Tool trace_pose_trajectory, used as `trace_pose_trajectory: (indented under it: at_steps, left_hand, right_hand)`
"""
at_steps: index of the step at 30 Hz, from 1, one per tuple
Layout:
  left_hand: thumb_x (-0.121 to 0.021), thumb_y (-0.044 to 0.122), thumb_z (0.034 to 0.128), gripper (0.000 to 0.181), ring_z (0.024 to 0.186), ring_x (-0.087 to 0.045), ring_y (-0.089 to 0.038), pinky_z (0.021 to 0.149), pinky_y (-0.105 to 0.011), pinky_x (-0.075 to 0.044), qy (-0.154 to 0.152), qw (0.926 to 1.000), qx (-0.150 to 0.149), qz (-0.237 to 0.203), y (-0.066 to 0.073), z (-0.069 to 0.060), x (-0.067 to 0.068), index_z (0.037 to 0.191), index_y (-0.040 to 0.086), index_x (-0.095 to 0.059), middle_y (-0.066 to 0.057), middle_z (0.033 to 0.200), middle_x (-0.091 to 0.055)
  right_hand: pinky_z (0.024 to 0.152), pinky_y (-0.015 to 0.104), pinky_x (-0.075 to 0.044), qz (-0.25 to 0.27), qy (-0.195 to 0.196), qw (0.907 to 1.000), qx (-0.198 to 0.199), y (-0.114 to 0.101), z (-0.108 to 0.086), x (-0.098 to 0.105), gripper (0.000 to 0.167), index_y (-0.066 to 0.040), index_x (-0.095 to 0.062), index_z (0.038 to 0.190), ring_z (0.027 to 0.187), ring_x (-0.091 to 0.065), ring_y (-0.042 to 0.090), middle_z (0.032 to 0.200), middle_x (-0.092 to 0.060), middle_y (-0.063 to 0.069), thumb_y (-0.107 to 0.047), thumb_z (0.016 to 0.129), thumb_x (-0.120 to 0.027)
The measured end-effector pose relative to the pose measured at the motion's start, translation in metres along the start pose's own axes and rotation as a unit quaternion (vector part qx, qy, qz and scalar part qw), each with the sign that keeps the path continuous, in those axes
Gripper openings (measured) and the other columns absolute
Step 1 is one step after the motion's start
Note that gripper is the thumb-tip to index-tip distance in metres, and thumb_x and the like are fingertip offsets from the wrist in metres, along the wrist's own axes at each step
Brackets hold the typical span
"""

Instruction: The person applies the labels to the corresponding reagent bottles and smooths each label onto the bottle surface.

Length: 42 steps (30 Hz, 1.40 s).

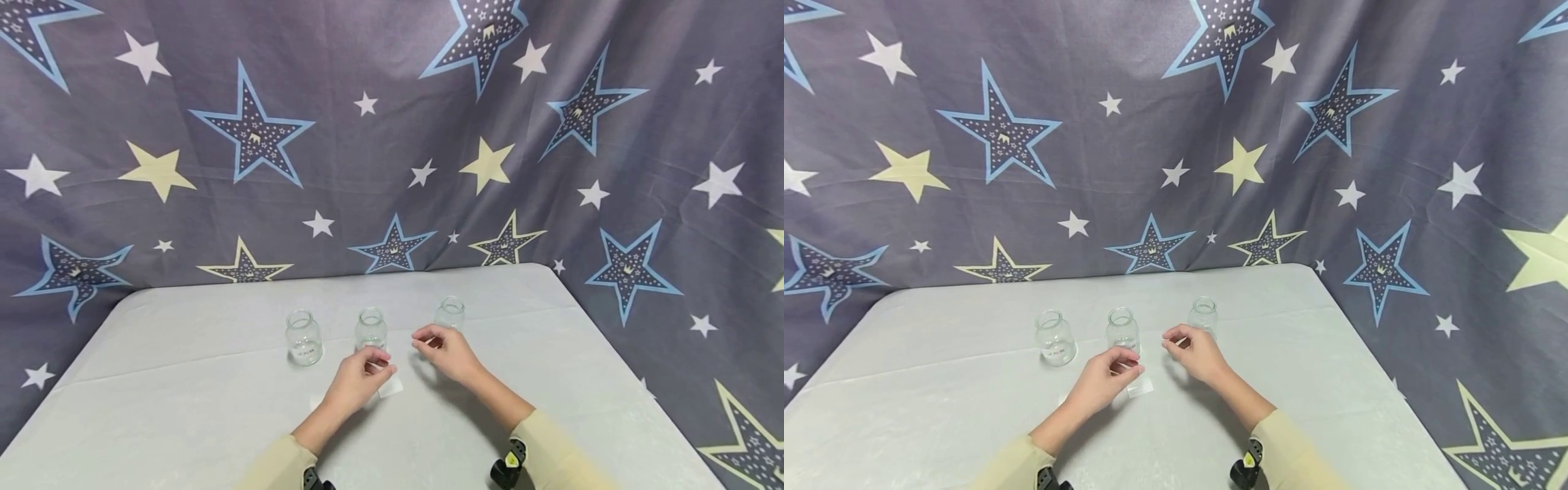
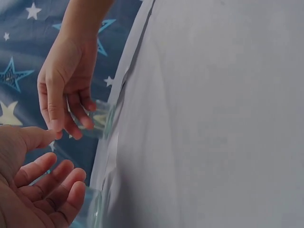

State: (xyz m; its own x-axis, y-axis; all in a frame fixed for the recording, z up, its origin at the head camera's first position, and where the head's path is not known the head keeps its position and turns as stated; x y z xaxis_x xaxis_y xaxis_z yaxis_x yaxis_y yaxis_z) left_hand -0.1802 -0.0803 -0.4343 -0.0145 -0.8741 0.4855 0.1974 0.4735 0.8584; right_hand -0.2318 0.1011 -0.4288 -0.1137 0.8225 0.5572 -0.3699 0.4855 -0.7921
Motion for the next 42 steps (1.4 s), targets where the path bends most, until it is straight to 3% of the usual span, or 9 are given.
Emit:
trace_pose_trajectory:
  at_steps: [7, 16, 23, 28, 35, 42]
  left_hand:
    - [-0.069, 0.017, 0.0831, 0.021, 0.073, -0.059, -0.012, 0.065, -0.019, -0.047, -0.027, 0.9992, -0.024, 0.015, 0.008, 0.003, -0.014, 0.096, 0.002, -0.065, -0.007, 0.088, -0.069]
    - [-0.069, 0.019, 0.0829, 0.022, 0.072, -0.058, -0.010, 0.065, -0.020, -0.047, -0.052, 0.9971, -0.038, 0.040, 0.015, 0.009, -0.035, 0.096, 0.002, -0.064, -0.008, 0.089, -0.069]
    - [-0.069, 0.019, 0.0819, 0.022, 0.075, -0.058, -0.011, 0.067, -0.022, -0.047, -0.081, 0.9930, -0.037, 0.078, 0.023, 0.014, -0.058, 0.098, 0.006, -0.064, -0.007, 0.093, -0.067]
    - [-0.070, 0.019, 0.0811, 0.023, 0.081, -0.057, -0.016, 0.073, -0.027, -0.048, -0.100, 0.9877, -0.038, 0.114, 0.029, 0.019, -0.076, 0.099, 0.007, -0.064, -0.006, 0.095, -0.064]
    - [-0.071, 0.020, 0.0798, 0.026, 0.079, -0.055, -0.012, 0.074, -0.026, -0.047, -0.110, 0.9832, -0.038, 0.141, 0.033, 0.027, -0.093, 0.102, 0.008, -0.064, -0.003, 0.091, -0.061]
    - [-0.074, 0.018, 0.0754, 0.032, 0.078, -0.053, -0.012, 0.072, -0.024, -0.045, -0.119, 0.9783, -0.034, 0.166, 0.038, 0.034, -0.103, 0.103, 0.007, -0.064, -0.003, 0.090, -0.060]
  right_hand:
    - [0.069, 0.022, -0.050, -0.026, -0.020, 0.9994, 0.012, 0.007, -0.008, 0.016, 0.015, -0.003, -0.069, 0.095, 0.075, -0.061, 0.011, 0.086, -0.069, 0.004, -0.015, 0.086, -0.067]
    - [0.066, 0.021, -0.048, -0.082, -0.059, 0.9949, -0.004, 0.025, -0.017, 0.042, 0.011, -0.007, -0.069, 0.093, 0.075, -0.059, 0.010, 0.083, -0.068, 0.002, -0.015, 0.087, -0.065]
    - [0.066, 0.021, -0.048, -0.108, -0.093, 0.9898, 0.004, 0.036, -0.025, 0.060, 0.016, 0.000, -0.067, 0.094, 0.072, -0.058, 0.011, 0.082, -0.067, 0.006, -0.011, 0.083, -0.068]
    - [0.064, 0.020, -0.047, -0.112, -0.116, 0.9869, 0.005, 0.040, -0.030, 0.066, 0.021, 0.002, -0.066, 0.097, 0.070, -0.055, 0.007, 0.082, -0.065, 0.007, -0.010, 0.080, -0.070]
    - [0.060, 0.020, -0.043, -0.131, -0.138, 0.9817, 0.000, 0.045, -0.034, 0.070, 0.026, 0.001, -0.067, 0.098, 0.067, -0.048, 0.004, 0.079, -0.061, 0.006, -0.010, 0.075, -0.074]
    - [0.061, 0.020, -0.040, -0.142, -0.140, 0.9799, -0.012, 0.051, -0.036, 0.070, 0.028, -0.002, -0.067, 0.097, 0.070, -0.049, 0.012, 0.078, -0.056, 0.006, -0.012, 0.073, -0.077]
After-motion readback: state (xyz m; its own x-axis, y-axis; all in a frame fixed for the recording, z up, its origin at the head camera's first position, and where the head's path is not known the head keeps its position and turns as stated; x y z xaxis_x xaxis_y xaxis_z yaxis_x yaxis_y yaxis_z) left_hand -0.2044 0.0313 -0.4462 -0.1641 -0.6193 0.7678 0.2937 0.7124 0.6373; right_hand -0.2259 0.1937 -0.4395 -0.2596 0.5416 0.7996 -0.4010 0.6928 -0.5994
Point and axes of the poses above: each hand's wrist, its own z-axis towards the middle knuckle, its own x-axis out of the back of the hand, y = z × x, the point moved 4 cm from there along z, towards the middle knuckle
